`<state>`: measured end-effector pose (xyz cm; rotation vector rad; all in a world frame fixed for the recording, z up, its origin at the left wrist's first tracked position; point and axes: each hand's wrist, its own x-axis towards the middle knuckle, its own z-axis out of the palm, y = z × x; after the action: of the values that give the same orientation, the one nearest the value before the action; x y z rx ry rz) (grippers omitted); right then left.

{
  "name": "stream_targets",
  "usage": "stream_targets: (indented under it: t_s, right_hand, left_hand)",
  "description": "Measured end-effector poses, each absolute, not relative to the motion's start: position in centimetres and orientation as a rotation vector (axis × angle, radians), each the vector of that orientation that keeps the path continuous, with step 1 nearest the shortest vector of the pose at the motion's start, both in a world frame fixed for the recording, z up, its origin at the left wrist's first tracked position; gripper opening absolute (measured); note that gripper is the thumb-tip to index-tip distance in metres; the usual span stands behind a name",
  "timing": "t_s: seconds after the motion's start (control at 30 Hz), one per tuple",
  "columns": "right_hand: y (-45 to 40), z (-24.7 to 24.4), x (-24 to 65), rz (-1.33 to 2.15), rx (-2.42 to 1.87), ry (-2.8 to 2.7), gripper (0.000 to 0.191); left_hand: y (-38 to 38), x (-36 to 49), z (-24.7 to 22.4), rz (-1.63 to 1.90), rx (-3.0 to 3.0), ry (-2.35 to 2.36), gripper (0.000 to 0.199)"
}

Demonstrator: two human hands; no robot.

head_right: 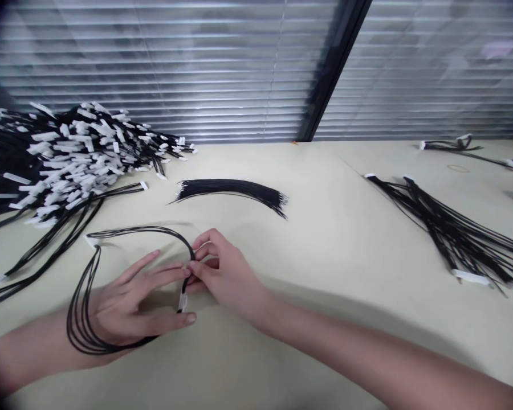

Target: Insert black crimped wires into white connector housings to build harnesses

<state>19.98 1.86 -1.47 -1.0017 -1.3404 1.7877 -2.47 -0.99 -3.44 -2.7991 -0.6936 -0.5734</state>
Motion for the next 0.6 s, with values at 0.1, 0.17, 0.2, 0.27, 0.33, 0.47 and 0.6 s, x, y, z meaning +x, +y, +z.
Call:
stream_targets:
  t_s: [0.1,0.17,0.2,0.27,0.33,0.47,0.6]
  right_hand:
    - [1.91,-1.36,20.02,1.809,-1.008,-1.32,0.016]
    - [1.95,-1.28,20.02,1.827,-1.005,-1.32,0.015]
    - [1.97,-1.24,20.02,1.837,-1.004,-1.321,0.014]
    - [1.99,-1.14,20.01,1.858,-1.004,-1.319,0.013]
    - [1.94,-1.03,19.99,1.875,-1.011,-1.313,0.012]
    - [1.66,-0.81,19.95,1.895,-1.044,-1.332,0.011]
    - [1.97,-0.7,20.37,1.897,-1.088,-1.391,0.016]
  left_hand:
    - [-1.01,-2.71,-3.36,-0.461,-2.828,-0.737,0.07]
    - [-1.06,-2.86,-3.38,-0.395,-2.839,-0.768,0.074]
    - [-1.08,-2.9,-3.42,-0.382,-2.841,-0.775,0.075]
    - [-1.09,-2.9,-3.52,-0.377,-2.85,-0.776,0.076]
    - [-1.07,-2.81,-3.61,-0.383,-2.863,-0.768,0.075]
    - [-0.97,-2.68,-3.61,-0.354,-2.889,-0.797,0.077]
    - [-0.91,-2.68,-2.7,-0.294,-2.948,-0.788,0.082]
